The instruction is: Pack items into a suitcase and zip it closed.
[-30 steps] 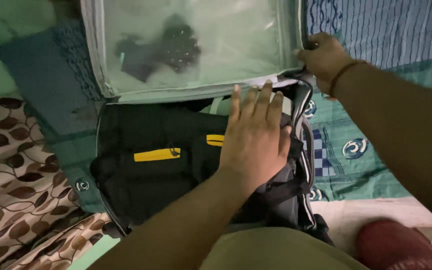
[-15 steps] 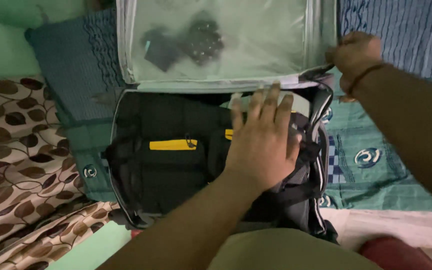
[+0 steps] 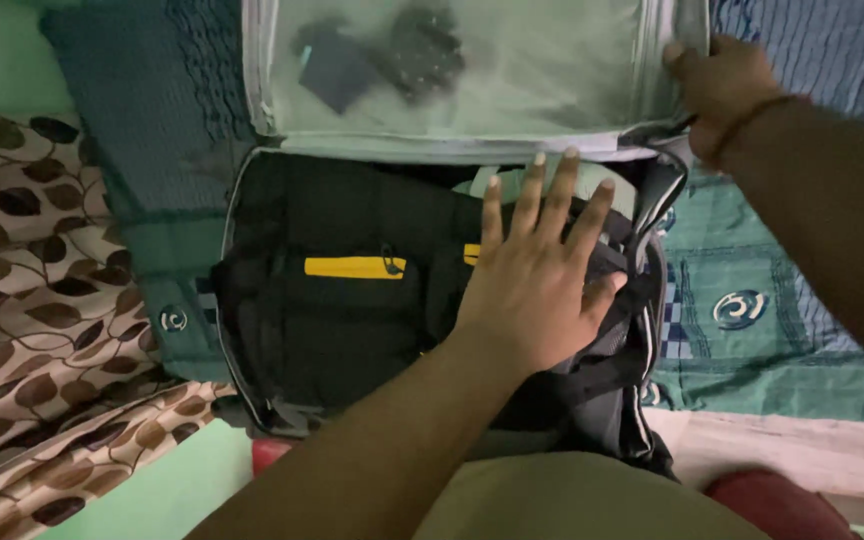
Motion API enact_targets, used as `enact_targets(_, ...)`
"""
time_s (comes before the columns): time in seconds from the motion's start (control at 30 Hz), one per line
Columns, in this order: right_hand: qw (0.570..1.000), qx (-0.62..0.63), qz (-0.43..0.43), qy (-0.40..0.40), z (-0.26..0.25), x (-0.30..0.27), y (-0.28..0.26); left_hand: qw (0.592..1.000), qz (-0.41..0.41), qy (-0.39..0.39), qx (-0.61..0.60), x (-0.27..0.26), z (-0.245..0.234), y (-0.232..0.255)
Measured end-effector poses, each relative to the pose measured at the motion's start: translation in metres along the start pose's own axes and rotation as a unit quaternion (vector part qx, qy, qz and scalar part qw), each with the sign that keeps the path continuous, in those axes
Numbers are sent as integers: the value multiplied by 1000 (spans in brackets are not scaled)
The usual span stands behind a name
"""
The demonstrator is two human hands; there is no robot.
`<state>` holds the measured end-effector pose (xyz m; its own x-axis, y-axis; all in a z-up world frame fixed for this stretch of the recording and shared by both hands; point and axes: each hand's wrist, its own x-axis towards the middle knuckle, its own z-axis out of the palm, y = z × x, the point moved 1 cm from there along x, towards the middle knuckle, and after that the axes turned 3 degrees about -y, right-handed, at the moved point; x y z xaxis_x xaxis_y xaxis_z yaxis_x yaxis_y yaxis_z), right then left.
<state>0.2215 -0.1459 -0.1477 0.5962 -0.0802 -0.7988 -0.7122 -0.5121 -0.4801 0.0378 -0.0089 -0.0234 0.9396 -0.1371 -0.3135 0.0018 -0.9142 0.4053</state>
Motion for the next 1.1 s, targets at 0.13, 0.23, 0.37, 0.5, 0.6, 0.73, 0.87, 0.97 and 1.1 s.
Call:
enact_targets(0.13, 999, 10, -44, 0, -2, 48, 35, 1000, 15, 5, 17, 8, -10, 5)
enact_targets(0.23, 992, 42, -118, -29, -2, 31, 30, 999, 22, 18, 15, 3, -15, 7)
enact_targets(0.37, 996, 45, -81, -14, -6, -7, 15, 999, 24, 30, -9, -7, -10, 9)
enact_targets(0.5, 972, 91, -213, -45, -5, 43, 44, 998, 21, 52, -11, -21, -11, 8)
enact_targets(0.6, 966, 39, -256, 6, -2, 23, 34, 995, 43, 90, -20, -31, -12, 8)
enact_targets(0.73, 952, 15, -302, 44, -28, 5, 25, 989, 78, 119, -41, -45, -19, 15)
enact_targets(0.87, 948, -116, -282, 90, -52, -1, 36, 989, 77, 125, -32, -52, -26, 28)
enact_targets(0.97, 933, -160, -309, 86, -48, -18, 28, 985, 84, 144, -35, -66, -34, 33)
enact_targets(1.1, 923, -195, -328, 52, -51, -63, 4, 983, 81, 161, -33, -84, -38, 35)
